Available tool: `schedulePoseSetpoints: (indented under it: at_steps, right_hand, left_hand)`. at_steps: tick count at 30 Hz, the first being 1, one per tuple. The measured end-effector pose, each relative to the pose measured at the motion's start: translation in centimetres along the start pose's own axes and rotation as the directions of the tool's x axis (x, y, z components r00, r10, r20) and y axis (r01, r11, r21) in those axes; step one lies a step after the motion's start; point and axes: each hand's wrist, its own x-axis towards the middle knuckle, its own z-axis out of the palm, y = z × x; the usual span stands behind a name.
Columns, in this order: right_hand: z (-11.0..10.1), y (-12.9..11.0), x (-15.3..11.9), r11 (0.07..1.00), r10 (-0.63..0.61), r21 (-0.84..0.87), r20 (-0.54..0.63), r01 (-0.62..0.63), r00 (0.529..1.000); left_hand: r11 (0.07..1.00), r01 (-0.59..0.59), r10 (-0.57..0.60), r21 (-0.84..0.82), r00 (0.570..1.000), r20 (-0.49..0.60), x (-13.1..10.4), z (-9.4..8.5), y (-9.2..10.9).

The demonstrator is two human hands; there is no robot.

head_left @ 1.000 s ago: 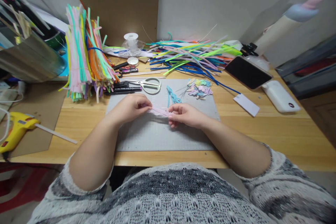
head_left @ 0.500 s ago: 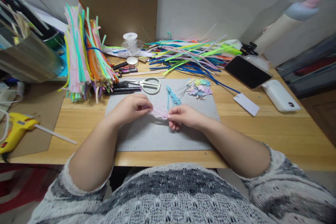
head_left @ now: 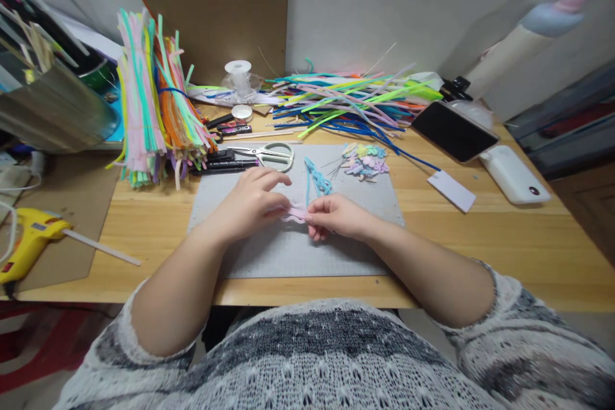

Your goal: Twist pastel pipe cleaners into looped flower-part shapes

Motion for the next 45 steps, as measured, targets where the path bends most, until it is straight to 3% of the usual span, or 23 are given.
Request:
schedulePoseSetpoints:
  at_steps: [8,20,33,37,39,40,42,44,45]
  right_hand:
    - [0.2,0.5,0.1,1.0,-0.019,-0.008,-0.006,0.019,1.0]
    - [0.4,0.1,0.0,0.999,0.036,0.014,0.016,-0.037,0.999]
    - [0.4,0.1,-0.1,1.0,0.018,-0.02,0.013,-0.017,1.0]
    - [0.3,0.1,0.0,1.0,-0.002,-0.001,-0.024,0.002,1.0]
    - [0.4,0.2,0.2,0.993,-0.084,0.071,-0.117,0.092,0.99]
    - [0.5,0.2,0.2,0.982,-0.126,0.115,-0.175,0.148,0.976]
    - [0.8,0.4,0.3,0.951,-0.173,0.203,-0.271,0.232,0.947]
    - [1.0,0.5,0.4,0.92,-0.169,0.289,-0.32,0.266,0.932]
    - [1.2,0.6,0.5,0.906,-0.158,0.327,-0.327,0.268,0.932]
  left_hand:
    - [0.998,-0.028,0.031,0.055,0.998,-0.061,0.6,1.4,2.0]
    - [0.992,-0.097,0.104,0.083,0.992,-0.073,0.8,1.6,2.5]
    - [0.997,-0.067,0.07,0.025,0.993,-0.1,0.9,2.2,3.0]
    - [0.998,-0.015,0.025,0.058,0.982,-0.19,0.6,1.7,3.1]
    - [0.996,0.083,-0.074,0.013,0.941,-0.331,0.5,1.4,3.2]
    - [0.988,0.151,-0.156,-0.044,0.896,-0.417,0.5,1.3,3.3]
    - [0.929,0.275,-0.369,-0.249,0.762,-0.533,0.5,1.7,3.4]
    - [0.782,0.319,-0.593,-0.535,0.647,-0.479,0.6,2.7,3.7]
    - [0.661,0.309,-0.683,-0.684,0.625,-0.378,0.8,3.3,3.8]
